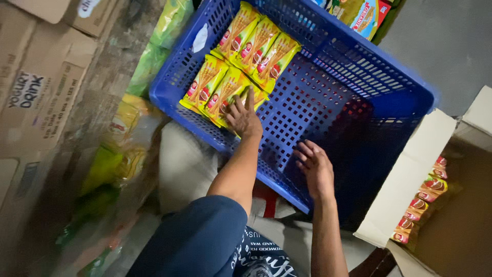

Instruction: The person repeatedly takes yellow snack packets from a cardboard box and places them into a blue plastic crate. They arrange the packets in neat rows within the crate.

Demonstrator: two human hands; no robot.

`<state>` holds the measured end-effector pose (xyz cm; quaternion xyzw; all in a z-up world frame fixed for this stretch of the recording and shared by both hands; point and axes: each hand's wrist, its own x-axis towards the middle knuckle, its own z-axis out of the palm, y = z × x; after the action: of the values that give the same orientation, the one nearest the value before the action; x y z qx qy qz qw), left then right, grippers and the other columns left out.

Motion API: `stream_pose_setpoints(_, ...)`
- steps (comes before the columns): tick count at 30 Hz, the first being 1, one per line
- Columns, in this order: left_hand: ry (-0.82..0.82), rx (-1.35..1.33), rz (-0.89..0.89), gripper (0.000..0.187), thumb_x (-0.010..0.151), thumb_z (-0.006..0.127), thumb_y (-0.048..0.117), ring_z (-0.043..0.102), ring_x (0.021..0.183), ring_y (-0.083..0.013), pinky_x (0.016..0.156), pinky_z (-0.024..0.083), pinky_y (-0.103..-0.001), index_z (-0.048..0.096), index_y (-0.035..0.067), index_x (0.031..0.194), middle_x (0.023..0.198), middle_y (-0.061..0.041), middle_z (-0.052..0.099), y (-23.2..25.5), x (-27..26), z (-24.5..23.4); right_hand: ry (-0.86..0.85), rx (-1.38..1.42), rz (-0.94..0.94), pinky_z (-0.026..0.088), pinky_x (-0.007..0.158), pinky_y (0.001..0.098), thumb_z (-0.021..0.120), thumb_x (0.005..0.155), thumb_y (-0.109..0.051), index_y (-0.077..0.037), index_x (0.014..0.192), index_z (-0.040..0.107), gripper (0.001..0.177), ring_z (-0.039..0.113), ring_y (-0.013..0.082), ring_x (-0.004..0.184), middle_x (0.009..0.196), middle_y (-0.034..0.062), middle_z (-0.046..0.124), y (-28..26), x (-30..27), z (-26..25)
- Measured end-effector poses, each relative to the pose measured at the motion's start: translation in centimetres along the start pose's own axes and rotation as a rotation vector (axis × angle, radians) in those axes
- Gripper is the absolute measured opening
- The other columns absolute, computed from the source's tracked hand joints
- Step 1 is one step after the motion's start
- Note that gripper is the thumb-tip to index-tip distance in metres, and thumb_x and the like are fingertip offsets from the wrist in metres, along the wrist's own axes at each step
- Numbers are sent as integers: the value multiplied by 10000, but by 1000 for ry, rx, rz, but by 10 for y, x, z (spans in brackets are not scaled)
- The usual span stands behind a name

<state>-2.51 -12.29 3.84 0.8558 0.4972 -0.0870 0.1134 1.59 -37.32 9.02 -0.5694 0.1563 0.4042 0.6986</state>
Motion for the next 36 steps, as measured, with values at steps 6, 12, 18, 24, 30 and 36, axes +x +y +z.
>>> stream_pose_setpoints(6, 405, 90, -106, 1302, 780, 1065, 438, 142, 1654, -583, 1225, 61, -862, 233, 342, 1776, 1844, -251, 118, 28, -3, 16, 5, -97, 0, 577, 977, 431, 589, 1088, -356, -66, 1554, 610, 549, 731, 295, 1216, 1478, 183, 713, -8, -12, 14)
stream_pose_setpoints(12, 128, -173, -202, 1043, 1112, 751, 533, -286, 1627, -576, 1165, -147, -886, 7, 373, 1825, 1856, -189, -213, 25, 16, -3, -11, -141, 39, 554, 1020, 451, 600, 1080, -370, -76, 1566, 602, 568, 715, 317, 1268, 1516, 196, 692, -8, -15, 14)
stream_pose_setpoints(18, 174, -232, -245, 1052, 1069, 746, 588, -297, 1644, -549, 1112, -202, -917, 45, 369, 1822, 1865, -183, -196, 26, 17, 2, -18, -168, 45, 562, 1017, 433, 595, 1085, -358, -65, 1562, 602, 559, 725, 294, 1250, 1504, 182, 704, -9, -13, 17)
stream_pose_setpoints(24, 300, -252, -343, 797, 1157, 534, 612, -159, 1709, -476, 1216, -187, -802, 182, 347, 1821, 1899, -111, -25, 20, 31, 3, -37, -205, 36, 550, 1024, 439, 589, 1099, -354, -60, 1562, 611, 549, 708, 287, 1256, 1488, 168, 703, -4, -11, 15)
stream_pose_setpoints(30, 412, 21, -389, 848, 1063, 392, 849, 4, 1699, -510, 1224, -118, -816, 294, 397, 1774, 1875, -96, 91, 3, 60, 10, -26, -264, 50, 550, 1025, 456, 595, 1095, -382, -101, 1575, 619, 557, 713, 306, 1297, 1515, 173, 704, 0, -13, 6)
stream_pose_setpoints(36, 559, 88, -246, 983, 982, 575, 904, -98, 1647, -600, 1171, -133, -906, 216, 435, 1768, 1854, -167, 40, -6, 69, -9, 17, -317, 90, 513, 1111, 551, 565, 1113, -338, -65, 1565, 630, 533, 686, 375, 1334, 1485, 197, 706, -12, -16, 23)
